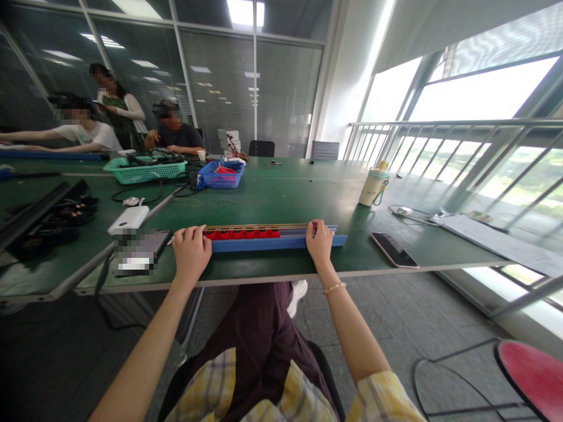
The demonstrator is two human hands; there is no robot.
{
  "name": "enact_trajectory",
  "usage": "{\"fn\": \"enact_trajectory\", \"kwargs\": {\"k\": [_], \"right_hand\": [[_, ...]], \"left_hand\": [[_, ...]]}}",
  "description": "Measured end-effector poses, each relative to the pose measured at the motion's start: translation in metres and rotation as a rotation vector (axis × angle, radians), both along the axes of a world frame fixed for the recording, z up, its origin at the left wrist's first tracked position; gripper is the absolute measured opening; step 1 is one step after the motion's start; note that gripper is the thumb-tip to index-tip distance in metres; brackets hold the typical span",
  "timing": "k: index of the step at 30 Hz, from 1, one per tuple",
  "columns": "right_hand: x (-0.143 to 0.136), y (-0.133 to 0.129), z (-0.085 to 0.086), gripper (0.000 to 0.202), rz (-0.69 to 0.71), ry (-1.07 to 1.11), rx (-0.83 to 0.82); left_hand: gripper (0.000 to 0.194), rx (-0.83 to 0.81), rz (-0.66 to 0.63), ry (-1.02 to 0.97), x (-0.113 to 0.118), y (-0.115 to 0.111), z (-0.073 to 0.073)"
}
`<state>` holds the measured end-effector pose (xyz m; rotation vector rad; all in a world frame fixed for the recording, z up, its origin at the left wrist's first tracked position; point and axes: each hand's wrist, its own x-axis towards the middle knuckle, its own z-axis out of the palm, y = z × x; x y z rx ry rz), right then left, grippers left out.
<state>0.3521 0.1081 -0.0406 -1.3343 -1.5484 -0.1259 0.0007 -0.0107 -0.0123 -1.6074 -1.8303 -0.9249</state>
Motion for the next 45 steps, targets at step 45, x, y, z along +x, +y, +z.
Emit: {"fn": "enact_trajectory", "kwargs": {"k": [45], "right_hand": [[0.0026, -0.0027, 0.0069, 0.029, 0.099, -0.123, 0.31]], "left_hand": [[0.041, -0.041, -0.018, -0.005, 0.002, 0.0005, 0.0004]]}}
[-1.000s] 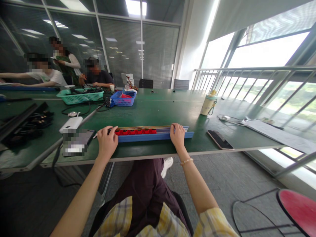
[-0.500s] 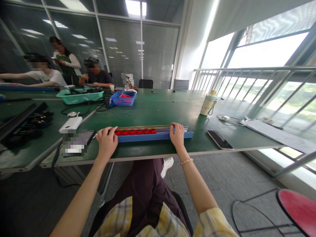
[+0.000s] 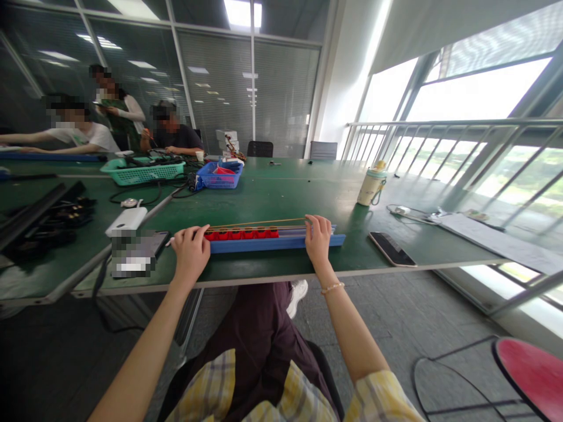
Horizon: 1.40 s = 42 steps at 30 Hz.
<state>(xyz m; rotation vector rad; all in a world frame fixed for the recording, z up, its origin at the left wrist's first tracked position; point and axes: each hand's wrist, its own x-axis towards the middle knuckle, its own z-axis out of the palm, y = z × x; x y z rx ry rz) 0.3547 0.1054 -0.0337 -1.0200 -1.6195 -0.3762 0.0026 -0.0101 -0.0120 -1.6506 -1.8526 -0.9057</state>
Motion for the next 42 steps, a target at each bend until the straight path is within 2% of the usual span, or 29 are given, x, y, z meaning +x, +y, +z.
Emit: {"fn": "enact_trajectory", "kwargs": {"k": [14, 24, 35, 42], "right_hand": [[-0.0001, -0.0013, -0.0013, 0.029, -0.077, 0.018, -0.004], [0.0003, -0.0031, 0.0012, 0.027, -0.005, -0.012, -0.031], [0.0022, -0.001, 0.0004, 0.029, -0.02, 0.069, -0.079], [0.0028, -0.0014, 0.0016, 0.028, -0.034, 0.1, -0.111]], "left_hand": [[0.04, 0.021, -0.008, 0.004, -0.0001, 0.0003, -0.0005], [0.039, 0.062, -0.022, 0.015, 0.0001, -0.0007, 0.0003], [0.037, 0.086, -0.138, 0.022, -0.0009, -0.0015, 0.0036], [0.038, 0.063, -0.136, -0.002, -0.0013, -0.0019, 0.0027]]}}
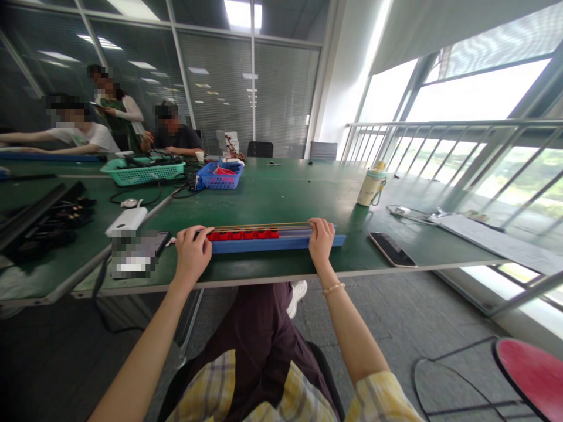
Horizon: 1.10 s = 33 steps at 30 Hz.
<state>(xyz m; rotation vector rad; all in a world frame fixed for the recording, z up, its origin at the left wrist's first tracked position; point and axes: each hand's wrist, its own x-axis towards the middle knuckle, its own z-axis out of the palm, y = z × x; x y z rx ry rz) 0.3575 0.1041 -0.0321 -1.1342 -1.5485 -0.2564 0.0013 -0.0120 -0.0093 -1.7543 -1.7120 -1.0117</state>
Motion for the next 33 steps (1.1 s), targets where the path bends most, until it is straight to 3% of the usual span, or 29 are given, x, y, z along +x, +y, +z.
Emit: {"fn": "enact_trajectory", "kwargs": {"k": [10, 27, 33], "right_hand": [[0.002, 0.001, -0.002, 0.028, -0.047, 0.042, 0.003], [-0.001, 0.0, -0.003, 0.028, 0.022, 0.024, -0.011], [0.003, 0.012, 0.008, 0.03, 0.02, -0.024, 0.005]], "left_hand": [[0.039, -0.012, 0.015, -0.004, 0.0, 0.0, -0.001], [0.037, -0.027, 0.025, -0.002, -0.001, -0.003, 0.001], [0.036, -0.001, 0.019, 0.005, -0.005, -0.005, 0.004]]}}
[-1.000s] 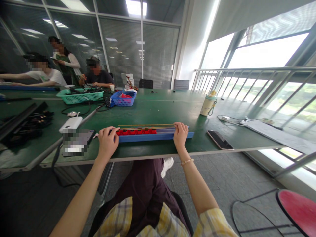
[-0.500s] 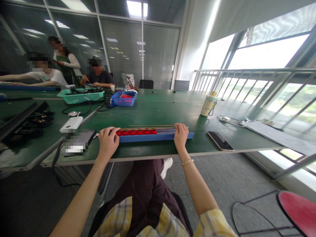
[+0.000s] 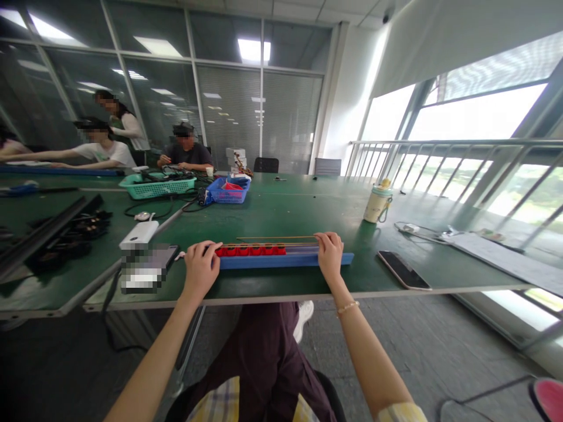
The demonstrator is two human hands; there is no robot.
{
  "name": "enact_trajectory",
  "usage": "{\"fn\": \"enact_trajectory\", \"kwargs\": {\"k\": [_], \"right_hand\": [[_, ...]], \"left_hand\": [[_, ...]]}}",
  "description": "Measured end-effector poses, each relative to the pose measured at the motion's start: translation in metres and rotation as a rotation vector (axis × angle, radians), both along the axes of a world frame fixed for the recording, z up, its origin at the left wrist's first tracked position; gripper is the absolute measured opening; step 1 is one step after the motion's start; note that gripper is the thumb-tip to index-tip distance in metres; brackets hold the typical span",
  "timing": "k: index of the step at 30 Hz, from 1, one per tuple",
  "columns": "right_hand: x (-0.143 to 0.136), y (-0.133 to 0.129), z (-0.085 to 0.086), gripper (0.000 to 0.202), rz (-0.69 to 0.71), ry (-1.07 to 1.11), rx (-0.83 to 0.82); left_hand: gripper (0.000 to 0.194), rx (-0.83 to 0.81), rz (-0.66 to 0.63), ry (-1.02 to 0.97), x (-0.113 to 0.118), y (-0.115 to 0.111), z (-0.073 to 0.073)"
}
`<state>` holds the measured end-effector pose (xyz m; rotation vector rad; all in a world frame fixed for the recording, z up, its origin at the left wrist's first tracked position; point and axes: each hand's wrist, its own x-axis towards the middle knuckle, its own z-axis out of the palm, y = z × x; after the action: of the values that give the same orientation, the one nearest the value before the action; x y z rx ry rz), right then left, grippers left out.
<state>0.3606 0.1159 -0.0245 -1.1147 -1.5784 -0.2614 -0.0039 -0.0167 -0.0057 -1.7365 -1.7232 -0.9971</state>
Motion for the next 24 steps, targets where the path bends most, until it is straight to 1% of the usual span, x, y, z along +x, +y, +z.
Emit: {"fn": "enact_trajectory", "kwargs": {"k": [5, 7, 9, 12, 14, 15, 17, 19, 24], "right_hand": [[0.015, 0.036, 0.023, 0.029, 0.072, -0.078, -0.048], [0.023, 0.051, 0.027, 0.029, 0.107, -0.094, -0.099], [0.03, 0.061, 0.026, 0.028, 0.129, -0.087, -0.176], [0.037, 0.069, 0.019, 0.022, 0.097, 0.04, -0.335], [0.04, 0.07, 0.014, 0.02, 0.098, 0.095, -0.366], [0.04, 0.07, 0.012, 0.019, 0.114, 0.086, -0.373], [0.04, 0.07, 0.01, 0.021, 0.149, 0.005, -0.425], [0.039, 0.071, 0.01, 0.026, 0.15, -0.093, -0.502], [0.036, 0.074, 0.01, 0.037, 0.046, -0.246, -0.643]], "left_hand": [[0.036, 0.008, 0.001, 0.008, -0.001, -0.002, 0.002], [0.036, 0.009, 0.007, 0.007, -0.001, -0.002, 0.003], [0.036, 0.008, 0.01, 0.009, -0.001, -0.002, 0.002], [0.037, 0.003, 0.005, 0.01, 0.0, -0.001, 0.002], [0.036, 0.004, 0.003, 0.002, 0.0, -0.001, 0.001], [0.036, 0.004, 0.003, -0.002, 0.001, -0.001, 0.001], [0.036, 0.006, 0.003, -0.002, 0.002, 0.0, 0.001], [0.035, 0.011, 0.01, -0.003, 0.002, 0.0, 0.001], [0.036, 0.013, 0.007, 0.003, 0.002, 0.0, 0.002]]}}
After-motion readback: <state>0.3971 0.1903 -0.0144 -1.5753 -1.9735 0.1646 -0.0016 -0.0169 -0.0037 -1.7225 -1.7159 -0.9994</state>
